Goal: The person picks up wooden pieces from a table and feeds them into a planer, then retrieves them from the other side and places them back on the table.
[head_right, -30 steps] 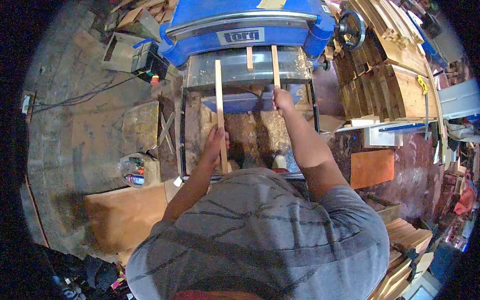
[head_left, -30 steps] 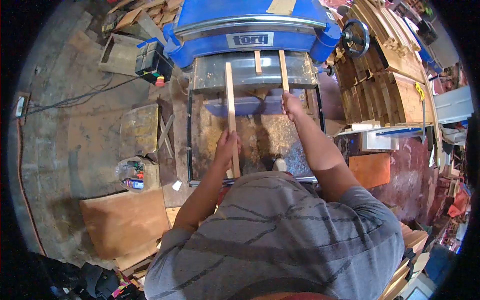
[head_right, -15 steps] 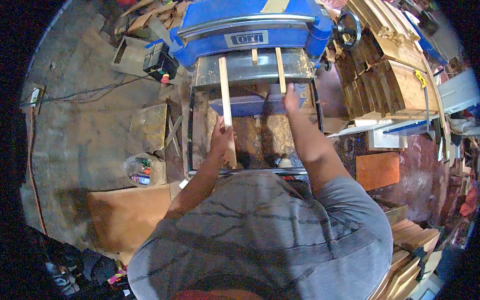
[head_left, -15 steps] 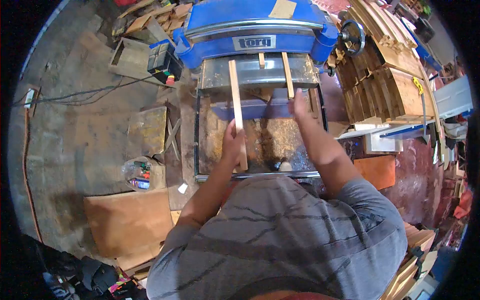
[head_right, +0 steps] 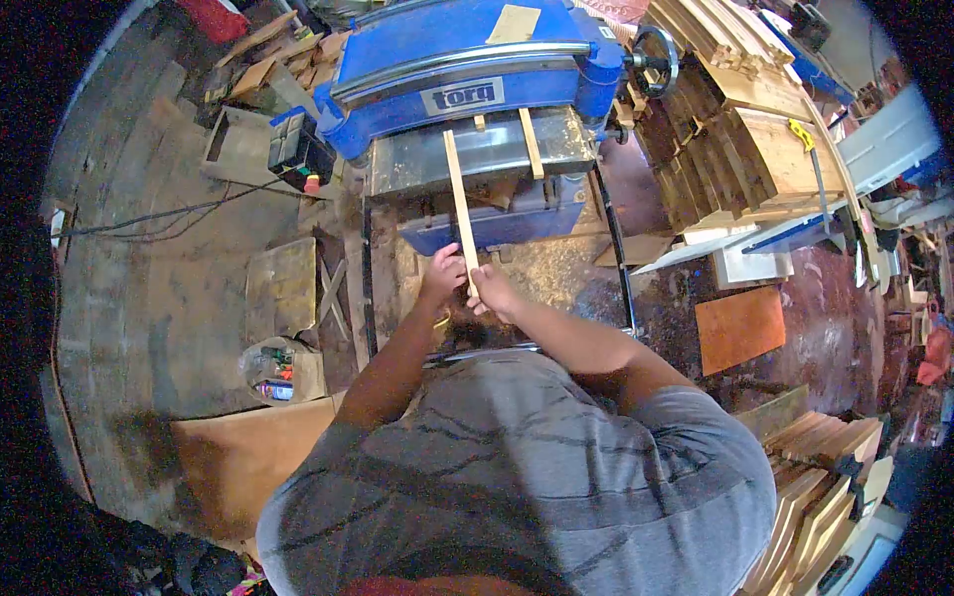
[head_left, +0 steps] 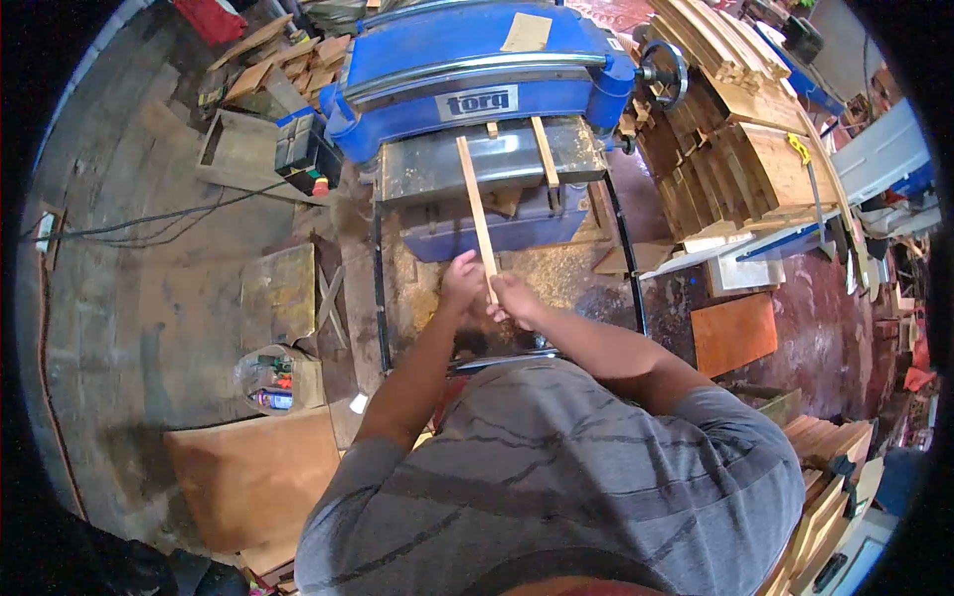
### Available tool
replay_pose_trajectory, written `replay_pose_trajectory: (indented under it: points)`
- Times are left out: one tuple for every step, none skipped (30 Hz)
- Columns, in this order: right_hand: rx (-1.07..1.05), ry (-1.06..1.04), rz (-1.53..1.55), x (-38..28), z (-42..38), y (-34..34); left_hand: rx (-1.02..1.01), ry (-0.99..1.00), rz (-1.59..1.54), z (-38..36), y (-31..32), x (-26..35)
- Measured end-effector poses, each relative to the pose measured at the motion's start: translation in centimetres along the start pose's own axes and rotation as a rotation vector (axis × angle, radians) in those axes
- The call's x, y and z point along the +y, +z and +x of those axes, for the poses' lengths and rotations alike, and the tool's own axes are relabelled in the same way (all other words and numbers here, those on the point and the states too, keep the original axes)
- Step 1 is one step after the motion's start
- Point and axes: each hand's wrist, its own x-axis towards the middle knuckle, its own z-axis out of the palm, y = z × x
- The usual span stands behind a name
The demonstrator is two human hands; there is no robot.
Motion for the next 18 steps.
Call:
replay_pose_trajectory:
  points:
    - [0.044, 0.026, 0.054, -0.3, 0.9, -0.1, -0.005, 0.004, 0.001, 0.1, -1.4, -0.3]
    - [0.087, 0.053, 0.109, -0.8, 1.6, -0.1, 0.038, 0.114, 0.192, -0.2, -3.2, -0.4]
    - [0.076, 0.037, 0.045, -1.6, 2.0, -0.2, 0.082, 0.225, 0.384, -0.5, -5.1, -0.2]
    - [0.078, 0.033, 0.045, -2.1, 2.9, -0.1, 0.142, 0.409, 0.669, -1.0, -7.4, 0.2]
    - [0.137, 0.008, 0.015, -2.3, 4.0, 0.2, 0.202, 0.592, 0.954, -1.6, -9.8, 0.5]
    - [0.196, -0.016, -0.016, -2.5, 4.8, 0.5, 0.201, 0.594, 0.953, -2.1, -12.1, 0.3]
    - [0.233, -0.057, 0.017, -3.1, 5.2, 0.9, 0.201, 0.551, 1.035, -2.4, -14.4, -0.1]
    - [0.237, -0.059, 0.016, -3.4, 6.2, 0.7, 0.199, 0.506, 1.116, -2.7, -15.6, -0.5]
    - [0.243, -0.081, 0.023, -3.4, 7.6, 0.4, 0.195, 0.51, 1.113, -3.0, -16.0, -0.4]
    - [0.25, -0.102, 0.03, -3.5, 9.0, 0.1, 0.021, 0.605, 1.28, -3.3, -16.4, -0.4]
    - [0.323, -0.1, 0.084, -4.4, 9.4, 0.3, -0.161, 0.699, 1.441, -3.6, -16.6, -0.1]
    - [0.332, -0.1, 0.086, -4.9, 10.2, 0.3, -0.17, 0.703, 1.438, -4.2, -16.1, 0.7]
    - [0.361, -0.121, 0.026, -5.5, 11.0, 0.1, -0.139, 0.719, 1.422, -4.7, -15.4, 1.5]
    - [0.395, -0.14, -0.033, -5.9, 11.8, 0.0, -0.114, 0.735, 1.405, -5.1, -14.6, 2.6]
    - [0.406, -0.088, -0.009, -6.6, 11.8, 0.4, -0.14, 0.739, 1.404, -5.5, -14.3, 3.5]
    - [0.427, -0.08, 0.005, -6.5, 12.1, 0.7, -0.162, 0.702, 1.346, -5.8, -14.0, 4.3]
    - [0.42, -0.116, 0.03, -6.5, 12.4, 0.8, -0.184, 0.665, 1.287, -5.9, -13.7, 5.0]
    - [0.415, -0.153, 0.058, -6.3, 12.8, 0.8, -0.217, 0.667, 1.285, -5.8, -13.6, 5.4]
